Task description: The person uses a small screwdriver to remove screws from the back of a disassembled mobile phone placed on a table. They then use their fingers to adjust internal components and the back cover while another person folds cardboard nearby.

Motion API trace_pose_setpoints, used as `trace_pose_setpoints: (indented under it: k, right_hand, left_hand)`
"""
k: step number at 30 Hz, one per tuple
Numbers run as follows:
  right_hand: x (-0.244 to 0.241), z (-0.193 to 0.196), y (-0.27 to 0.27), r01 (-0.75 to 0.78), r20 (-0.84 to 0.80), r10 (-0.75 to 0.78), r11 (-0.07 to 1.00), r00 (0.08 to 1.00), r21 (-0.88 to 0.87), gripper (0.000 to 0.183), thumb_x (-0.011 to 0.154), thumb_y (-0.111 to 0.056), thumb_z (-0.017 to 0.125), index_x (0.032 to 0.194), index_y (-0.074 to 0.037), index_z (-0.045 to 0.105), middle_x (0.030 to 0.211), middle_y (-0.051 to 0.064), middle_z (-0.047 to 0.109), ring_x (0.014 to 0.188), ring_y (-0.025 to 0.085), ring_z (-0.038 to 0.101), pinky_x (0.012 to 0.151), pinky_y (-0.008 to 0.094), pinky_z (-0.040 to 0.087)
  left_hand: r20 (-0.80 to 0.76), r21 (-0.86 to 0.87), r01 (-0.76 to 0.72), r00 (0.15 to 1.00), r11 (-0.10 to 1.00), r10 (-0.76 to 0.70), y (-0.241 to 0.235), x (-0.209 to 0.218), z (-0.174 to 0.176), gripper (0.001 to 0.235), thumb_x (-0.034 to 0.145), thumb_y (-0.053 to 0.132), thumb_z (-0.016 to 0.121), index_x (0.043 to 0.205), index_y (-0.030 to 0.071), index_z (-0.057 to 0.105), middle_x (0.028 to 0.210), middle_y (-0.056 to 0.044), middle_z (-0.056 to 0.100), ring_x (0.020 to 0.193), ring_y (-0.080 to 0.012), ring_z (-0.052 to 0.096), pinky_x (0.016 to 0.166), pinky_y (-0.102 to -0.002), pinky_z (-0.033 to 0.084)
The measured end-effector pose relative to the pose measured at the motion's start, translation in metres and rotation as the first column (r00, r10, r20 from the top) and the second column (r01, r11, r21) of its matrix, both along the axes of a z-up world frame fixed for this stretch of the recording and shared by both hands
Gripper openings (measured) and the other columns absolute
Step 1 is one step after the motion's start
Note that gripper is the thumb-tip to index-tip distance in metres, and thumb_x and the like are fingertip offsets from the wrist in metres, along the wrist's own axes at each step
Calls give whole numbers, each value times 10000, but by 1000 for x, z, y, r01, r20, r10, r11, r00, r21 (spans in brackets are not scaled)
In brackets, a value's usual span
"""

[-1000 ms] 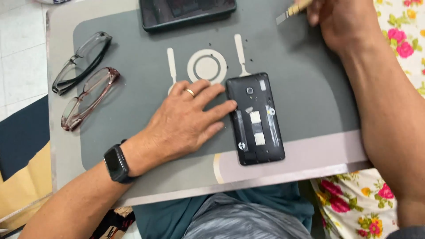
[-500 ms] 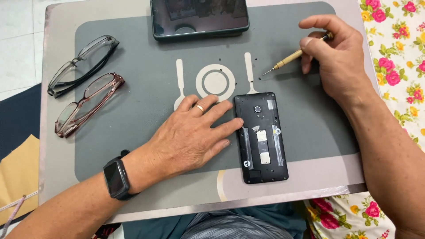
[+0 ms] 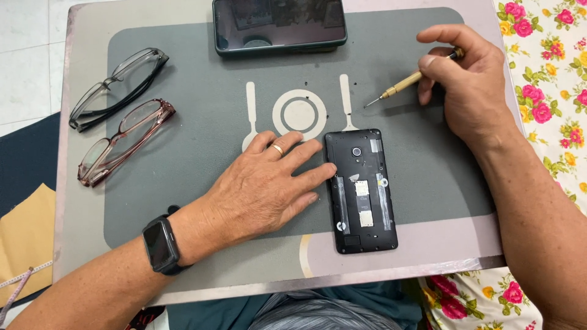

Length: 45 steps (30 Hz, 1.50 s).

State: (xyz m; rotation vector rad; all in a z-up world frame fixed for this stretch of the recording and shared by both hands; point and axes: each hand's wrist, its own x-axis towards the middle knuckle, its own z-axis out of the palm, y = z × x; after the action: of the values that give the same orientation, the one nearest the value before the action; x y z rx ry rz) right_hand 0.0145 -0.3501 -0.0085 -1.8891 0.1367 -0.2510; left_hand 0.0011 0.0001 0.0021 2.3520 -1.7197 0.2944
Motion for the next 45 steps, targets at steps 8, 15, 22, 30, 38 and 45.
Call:
trace_pose_setpoints:
  k: [8, 15, 22, 30, 38, 45]
  right_hand:
    - [-38, 8, 1, 35, -24, -31, 972, 999, 230, 357, 992, -96, 635, 1345, -138, 669, 736, -28, 529, 582, 125, 609, 591, 202, 456]
    - [-118, 5, 0, 119, -74, -101, 944, 992, 308, 399, 983, -77, 634, 1380, -106, 651, 760, 13, 555, 552, 177, 585, 579, 243, 540]
    - [-178, 8, 19, 19, 3, -20, 983, 1000, 183, 238, 1061, -14, 593, 1281, -94, 636, 793, 27, 599, 609, 127, 619, 602, 257, 576]
    - [-189, 0, 21, 36, 61, -47, 984, 997, 172, 165, 1063, 10, 595, 1205, -66, 633, 716, 41, 550, 531, 143, 582, 573, 276, 563]
    - [-191, 2, 23, 37, 67, -44, 995, 997, 92, 161, 1078, -3, 598, 1219, -66, 640, 856, 35, 565, 557, 131, 581, 552, 270, 548]
    - [-190, -1, 22, 12, 85, -23, 992, 996, 129, 170, 1078, 31, 590, 1223, -42, 638, 883, 48, 545, 542, 160, 592, 549, 280, 550]
  left_hand:
    - [31, 83, -79, 997, 993, 76, 5, -29, 7, 468, 1002, 383, 704, 1420, 200, 600, 1348, -116, 573, 1215, -329, 547, 994, -505, 455]
    - [-319, 4, -326, 896, 945, 310, 1, -109, 12, 574, 1039, 410, 665, 1532, 147, 534, 1592, -190, 479, 1448, -453, 445, 1154, -654, 330]
    - [-262, -146, -383, 904, 912, 338, -34, -154, -13, 636, 1013, 417, 781, 1541, 140, 560, 1636, -187, 498, 1520, -467, 463, 1260, -694, 288]
    - [-125, -161, -392, 918, 906, 375, -36, -157, -16, 566, 1048, 456, 734, 1499, 144, 596, 1599, -166, 549, 1485, -433, 529, 1238, -659, 355]
    - [-96, -177, -403, 915, 898, 392, -37, -158, -19, 560, 1045, 460, 731, 1489, 142, 611, 1586, -164, 568, 1470, -424, 549, 1227, -645, 375]
    - [-77, -185, -407, 913, 894, 400, -37, -159, -18, 551, 1049, 463, 731, 1483, 144, 619, 1579, -155, 580, 1459, -411, 567, 1222, -638, 390]
